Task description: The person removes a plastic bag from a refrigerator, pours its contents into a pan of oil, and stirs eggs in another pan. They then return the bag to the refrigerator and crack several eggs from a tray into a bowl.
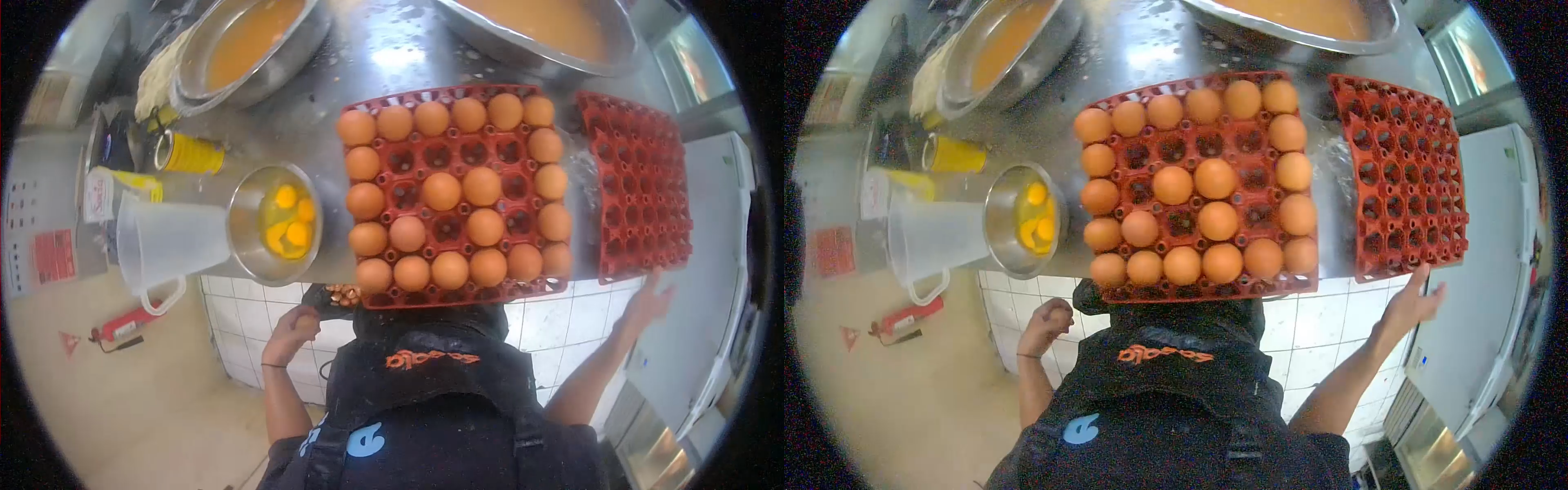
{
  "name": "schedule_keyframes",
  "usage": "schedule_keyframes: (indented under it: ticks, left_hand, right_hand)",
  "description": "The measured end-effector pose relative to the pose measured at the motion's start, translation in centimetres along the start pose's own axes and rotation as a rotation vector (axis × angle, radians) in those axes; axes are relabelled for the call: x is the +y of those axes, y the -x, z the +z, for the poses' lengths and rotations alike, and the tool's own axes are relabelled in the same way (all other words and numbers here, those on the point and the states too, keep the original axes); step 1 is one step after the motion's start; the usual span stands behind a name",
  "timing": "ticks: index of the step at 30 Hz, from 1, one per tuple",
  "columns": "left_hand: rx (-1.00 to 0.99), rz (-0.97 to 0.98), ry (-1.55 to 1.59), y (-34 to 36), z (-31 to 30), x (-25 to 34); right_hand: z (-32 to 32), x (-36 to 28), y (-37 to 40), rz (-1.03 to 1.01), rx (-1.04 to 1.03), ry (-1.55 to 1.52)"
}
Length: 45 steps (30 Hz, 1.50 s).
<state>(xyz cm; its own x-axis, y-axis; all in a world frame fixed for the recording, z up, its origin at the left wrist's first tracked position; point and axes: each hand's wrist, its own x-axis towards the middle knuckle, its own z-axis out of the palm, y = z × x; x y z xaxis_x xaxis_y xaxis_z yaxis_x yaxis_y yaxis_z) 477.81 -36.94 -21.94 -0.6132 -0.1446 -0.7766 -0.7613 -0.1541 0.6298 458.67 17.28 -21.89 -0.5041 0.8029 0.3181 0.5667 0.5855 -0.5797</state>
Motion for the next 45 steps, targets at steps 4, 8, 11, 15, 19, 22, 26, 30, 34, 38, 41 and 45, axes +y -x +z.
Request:
schedule_keyframes:
  ticks: [4, 8, 11, 15, 19, 22, 26, 30, 34, 38, 41, 45]
  left_hand:
    - [-0.130, 0.210, -0.147, 4.4, 0.5, 6.2]
    - [-0.191, 0.545, -0.205, 5.2, 1.4, 10.4]
    - [-0.215, 0.723, -0.007, 4.4, 0.5, 10.5]
    - [-0.060, 0.764, 0.425, 2.9, 0.1, 9.2]
    - [-0.124, 0.692, 0.620, 1.9, -1.0, 9.4]
    - [-0.282, 0.634, 0.781, 1.6, -1.1, 11.0]
    - [-0.473, 0.416, 0.991, 0.2, -1.3, 12.2]
    - [-0.514, 0.363, 1.032, -0.3, -0.5, 13.2]
    - [-0.524, 0.391, 1.021, -1.0, -0.5, 13.0]
    - [-0.428, 0.422, 1.019, -1.2, -0.7, 13.4]
    - [-0.349, 0.463, 0.960, -1.2, -1.0, 13.6]
    - [-0.325, 0.572, 0.761, -1.0, -1.6, 13.8]
  right_hand:
    - [-4.5, -12.6, 9.2, -0.474, -0.777, -0.671]
    - [-4.3, -20.2, 19.8, -1.406, -1.240, -0.526]
    - [-3.2, -20.7, 24.1, -1.511, -1.131, -0.217]
    - [-3.5, -22.3, 25.1, -1.551, -1.059, -0.160]
    - [-5.6, -24.8, 24.4, -1.180, -1.356, -0.422]
    - [-5.9, -25.3, 26.0, -0.756, -1.557, -0.815]
    - [-5.7, -27.7, 29.3, -1.018, -1.188, -1.200]
    - [-4.9, -29.0, 32.1, -1.240, -0.856, -1.250]
    - [-4.0, -29.4, 33.4, -1.245, -0.886, -1.182]
    - [-3.9, -30.6, 33.2, -1.007, -1.148, -1.079]
    - [-2.3, -31.3, 32.1, -0.014, -1.713, -1.267]
    - [-0.3, -31.9, 29.9, -0.143, -1.911, -0.838]
